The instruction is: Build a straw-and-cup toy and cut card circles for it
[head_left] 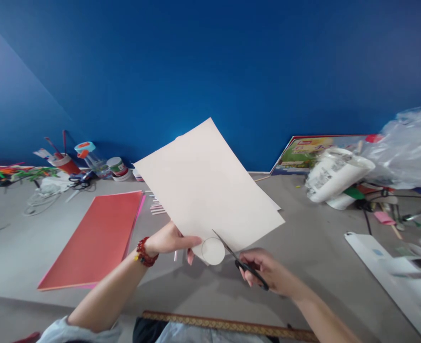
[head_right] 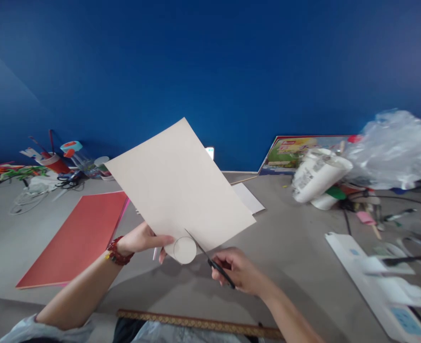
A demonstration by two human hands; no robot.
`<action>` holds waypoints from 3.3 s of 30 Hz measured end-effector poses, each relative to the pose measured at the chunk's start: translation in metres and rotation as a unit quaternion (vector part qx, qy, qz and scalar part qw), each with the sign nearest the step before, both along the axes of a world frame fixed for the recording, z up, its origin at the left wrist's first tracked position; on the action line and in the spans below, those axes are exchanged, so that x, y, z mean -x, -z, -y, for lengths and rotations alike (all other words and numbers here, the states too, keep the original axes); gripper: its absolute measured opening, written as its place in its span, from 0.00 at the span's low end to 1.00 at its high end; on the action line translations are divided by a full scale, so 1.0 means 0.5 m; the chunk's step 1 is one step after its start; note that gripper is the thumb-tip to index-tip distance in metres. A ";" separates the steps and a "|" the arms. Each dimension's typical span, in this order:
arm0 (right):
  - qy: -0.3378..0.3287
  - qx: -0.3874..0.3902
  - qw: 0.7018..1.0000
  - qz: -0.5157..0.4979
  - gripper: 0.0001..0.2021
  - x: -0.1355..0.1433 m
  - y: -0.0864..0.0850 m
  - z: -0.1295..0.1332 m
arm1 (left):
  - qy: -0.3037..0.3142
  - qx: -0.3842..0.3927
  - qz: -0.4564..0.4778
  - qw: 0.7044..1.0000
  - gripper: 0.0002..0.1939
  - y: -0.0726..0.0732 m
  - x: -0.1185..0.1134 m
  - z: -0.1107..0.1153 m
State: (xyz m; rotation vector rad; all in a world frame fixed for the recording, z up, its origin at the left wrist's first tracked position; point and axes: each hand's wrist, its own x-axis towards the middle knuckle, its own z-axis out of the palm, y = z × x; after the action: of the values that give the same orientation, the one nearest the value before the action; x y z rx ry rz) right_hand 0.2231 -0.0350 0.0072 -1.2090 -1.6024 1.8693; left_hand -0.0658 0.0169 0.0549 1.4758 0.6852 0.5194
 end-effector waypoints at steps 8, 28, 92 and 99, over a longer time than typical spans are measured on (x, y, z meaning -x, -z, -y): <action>-0.006 0.005 1.000 0.006 0.13 -0.007 0.009 0.002 | 0.003 0.014 -0.022 1.000 0.14 0.016 0.009 -0.006; -0.031 0.000 0.999 0.026 0.15 -0.016 0.015 -0.001 | 0.034 0.005 -0.030 0.999 0.13 -0.007 0.010 -0.016; 0.050 0.035 0.997 -0.055 0.24 0.017 0.029 0.033 | -0.096 -0.071 -0.001 0.993 0.15 0.002 -0.003 -0.030; 0.016 0.100 0.992 -0.076 0.28 0.029 0.000 0.061 | -0.091 -0.116 -0.055 0.988 0.16 0.014 0.007 -0.030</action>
State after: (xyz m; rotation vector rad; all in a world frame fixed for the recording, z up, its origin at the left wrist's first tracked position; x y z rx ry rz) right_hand 0.2085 -0.0656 0.0075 -1.1330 -1.3356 2.0869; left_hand -0.0690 0.0320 0.0480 1.6780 0.8749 0.6809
